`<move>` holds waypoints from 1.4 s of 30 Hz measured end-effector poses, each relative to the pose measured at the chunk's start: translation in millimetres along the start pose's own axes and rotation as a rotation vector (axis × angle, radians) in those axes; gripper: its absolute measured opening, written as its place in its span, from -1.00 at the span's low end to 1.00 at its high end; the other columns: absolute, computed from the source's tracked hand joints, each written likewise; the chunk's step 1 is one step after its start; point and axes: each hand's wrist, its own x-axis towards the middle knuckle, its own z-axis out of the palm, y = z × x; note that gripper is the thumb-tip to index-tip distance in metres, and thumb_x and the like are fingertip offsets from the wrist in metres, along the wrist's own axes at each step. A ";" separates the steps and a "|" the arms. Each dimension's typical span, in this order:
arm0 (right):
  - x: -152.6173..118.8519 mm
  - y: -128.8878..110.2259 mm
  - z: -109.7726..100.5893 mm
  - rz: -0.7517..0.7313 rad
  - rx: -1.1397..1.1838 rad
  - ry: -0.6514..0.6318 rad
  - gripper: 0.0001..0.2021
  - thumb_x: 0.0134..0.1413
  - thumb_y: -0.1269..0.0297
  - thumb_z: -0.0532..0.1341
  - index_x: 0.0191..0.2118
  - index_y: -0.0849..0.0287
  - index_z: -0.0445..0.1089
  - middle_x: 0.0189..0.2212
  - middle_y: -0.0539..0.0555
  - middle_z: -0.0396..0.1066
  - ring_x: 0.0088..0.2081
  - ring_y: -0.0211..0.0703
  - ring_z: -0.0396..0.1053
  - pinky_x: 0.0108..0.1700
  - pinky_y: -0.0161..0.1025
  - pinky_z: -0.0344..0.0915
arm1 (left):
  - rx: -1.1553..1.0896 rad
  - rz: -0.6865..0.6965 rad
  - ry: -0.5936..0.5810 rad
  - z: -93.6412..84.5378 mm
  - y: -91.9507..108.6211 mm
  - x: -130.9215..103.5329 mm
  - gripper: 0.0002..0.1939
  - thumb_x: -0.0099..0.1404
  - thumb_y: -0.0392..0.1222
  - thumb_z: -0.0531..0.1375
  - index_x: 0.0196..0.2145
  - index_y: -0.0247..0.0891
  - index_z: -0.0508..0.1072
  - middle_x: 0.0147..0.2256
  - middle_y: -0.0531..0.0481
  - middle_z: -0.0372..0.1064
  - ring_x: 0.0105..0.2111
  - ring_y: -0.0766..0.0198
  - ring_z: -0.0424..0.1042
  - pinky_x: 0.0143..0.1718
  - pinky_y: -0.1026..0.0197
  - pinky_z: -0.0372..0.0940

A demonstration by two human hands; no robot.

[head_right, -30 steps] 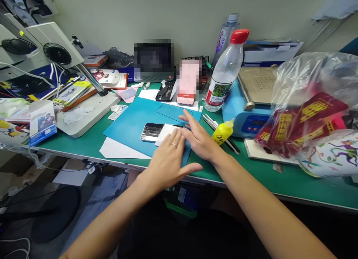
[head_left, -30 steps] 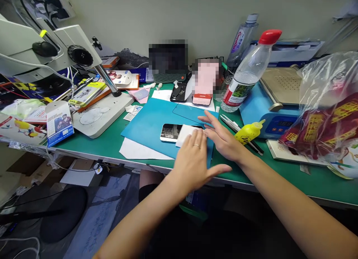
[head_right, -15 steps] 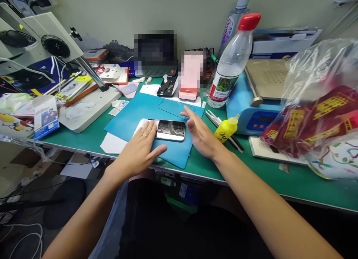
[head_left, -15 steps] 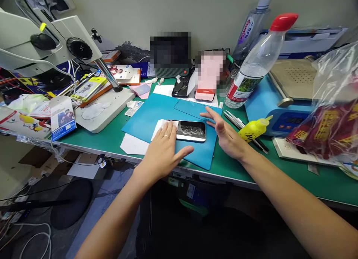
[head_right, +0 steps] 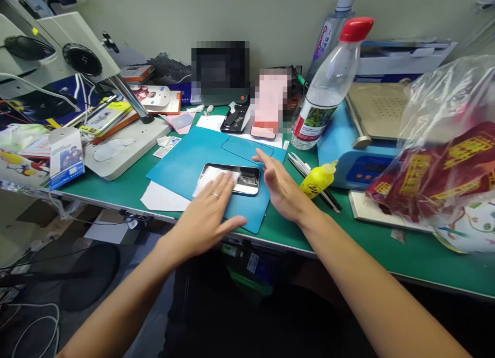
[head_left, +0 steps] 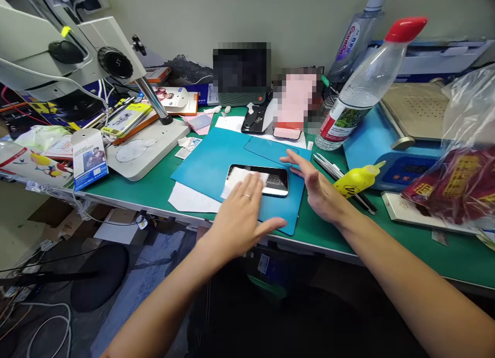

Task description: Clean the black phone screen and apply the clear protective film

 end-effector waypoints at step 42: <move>1.4 -3.3 -1.1 0.016 -0.043 0.118 0.04 0.14 -0.53 -0.43 0.46 -0.05 0.18 0.31 0.18 0.36 0.40 0.18 0.19 0.47 0.25 0.03 | 0.004 -0.032 -0.083 -4.5 41.7 60.3 -0.01 0.56 0.34 -0.15 0.46 -0.73 -0.01 0.49 -0.54 -0.16 0.52 -0.17 -0.19 0.52 -0.06 -0.14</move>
